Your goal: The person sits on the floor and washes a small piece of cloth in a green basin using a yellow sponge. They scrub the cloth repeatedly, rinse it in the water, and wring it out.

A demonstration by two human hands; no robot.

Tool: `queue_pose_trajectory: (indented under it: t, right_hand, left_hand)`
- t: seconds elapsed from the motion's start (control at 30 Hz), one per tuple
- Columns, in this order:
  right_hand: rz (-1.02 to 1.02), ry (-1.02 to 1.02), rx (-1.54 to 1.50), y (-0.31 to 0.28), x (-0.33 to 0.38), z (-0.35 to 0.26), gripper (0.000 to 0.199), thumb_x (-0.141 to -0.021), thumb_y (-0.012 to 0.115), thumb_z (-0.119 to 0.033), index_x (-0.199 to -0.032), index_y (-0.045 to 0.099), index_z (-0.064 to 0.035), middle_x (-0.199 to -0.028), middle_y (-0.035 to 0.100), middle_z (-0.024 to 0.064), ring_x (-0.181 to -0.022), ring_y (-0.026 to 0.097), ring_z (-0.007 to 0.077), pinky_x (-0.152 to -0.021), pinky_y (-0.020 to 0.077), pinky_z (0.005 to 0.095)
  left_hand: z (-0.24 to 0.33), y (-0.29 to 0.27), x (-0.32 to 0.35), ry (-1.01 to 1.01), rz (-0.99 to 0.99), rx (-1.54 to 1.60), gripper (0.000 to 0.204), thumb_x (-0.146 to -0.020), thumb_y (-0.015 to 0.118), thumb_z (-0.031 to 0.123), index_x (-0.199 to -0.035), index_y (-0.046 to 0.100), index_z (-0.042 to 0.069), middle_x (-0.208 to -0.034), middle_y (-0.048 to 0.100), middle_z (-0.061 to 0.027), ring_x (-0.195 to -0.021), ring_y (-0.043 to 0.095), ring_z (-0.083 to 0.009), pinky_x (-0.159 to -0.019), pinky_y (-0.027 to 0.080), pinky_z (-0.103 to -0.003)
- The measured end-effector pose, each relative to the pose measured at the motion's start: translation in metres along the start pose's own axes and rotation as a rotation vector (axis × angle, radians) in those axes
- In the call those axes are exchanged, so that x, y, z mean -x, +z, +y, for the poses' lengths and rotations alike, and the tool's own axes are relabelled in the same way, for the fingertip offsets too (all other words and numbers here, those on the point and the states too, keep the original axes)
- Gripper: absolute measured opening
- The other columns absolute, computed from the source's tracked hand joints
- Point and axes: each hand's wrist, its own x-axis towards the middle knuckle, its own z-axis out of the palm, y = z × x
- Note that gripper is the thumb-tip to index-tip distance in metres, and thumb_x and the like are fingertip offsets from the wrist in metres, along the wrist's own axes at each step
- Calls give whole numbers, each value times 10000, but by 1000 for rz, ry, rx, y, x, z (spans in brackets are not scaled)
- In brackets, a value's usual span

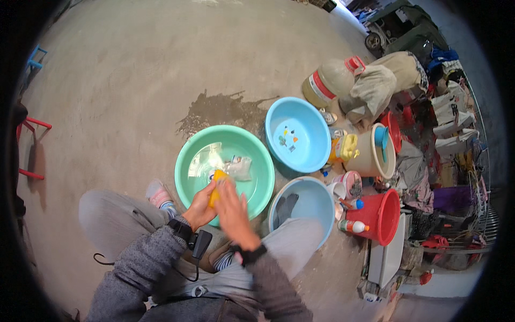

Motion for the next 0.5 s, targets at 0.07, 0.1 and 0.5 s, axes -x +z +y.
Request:
queue_pose_trajectory:
  t: [0.07, 0.1, 0.5]
  right_hand:
    - [80, -17, -45, 0, -1, -4, 578, -993, 373, -365, -1456, 298, -27, -1515, 259, 202, -1420, 223, 334, -1127, 124, 517]
    - [35, -18, -20, 1, -2, -4, 557, -996, 367, -344, -1447, 312, -22, -1506, 271, 210, -1408, 241, 342, -1120, 142, 522]
    - [115, -178, -55, 14, -6, 4, 523, -982, 419, -246, -1350, 365, 121, -1420, 335, 321, -1351, 300, 426, -1113, 230, 477]
  left_hand:
    - [1, 0, 0, -8, -13, 16, 437, -1029, 330, 373, -1328, 439, 74, -1289, 526, -96, -1168, 528, -218, -1001, 433, -380]
    - [1, -1, 0, -28, -30, 13, 435, -1029, 330, 373, -1324, 445, 74, -1287, 529, -95, -1170, 527, -216, -1004, 431, -380]
    - [2, 1, 1, -48, 16, -3, 430, -1032, 323, 360, -1327, 456, 77, -1274, 553, -88, -1183, 525, -229, -1035, 401, -389]
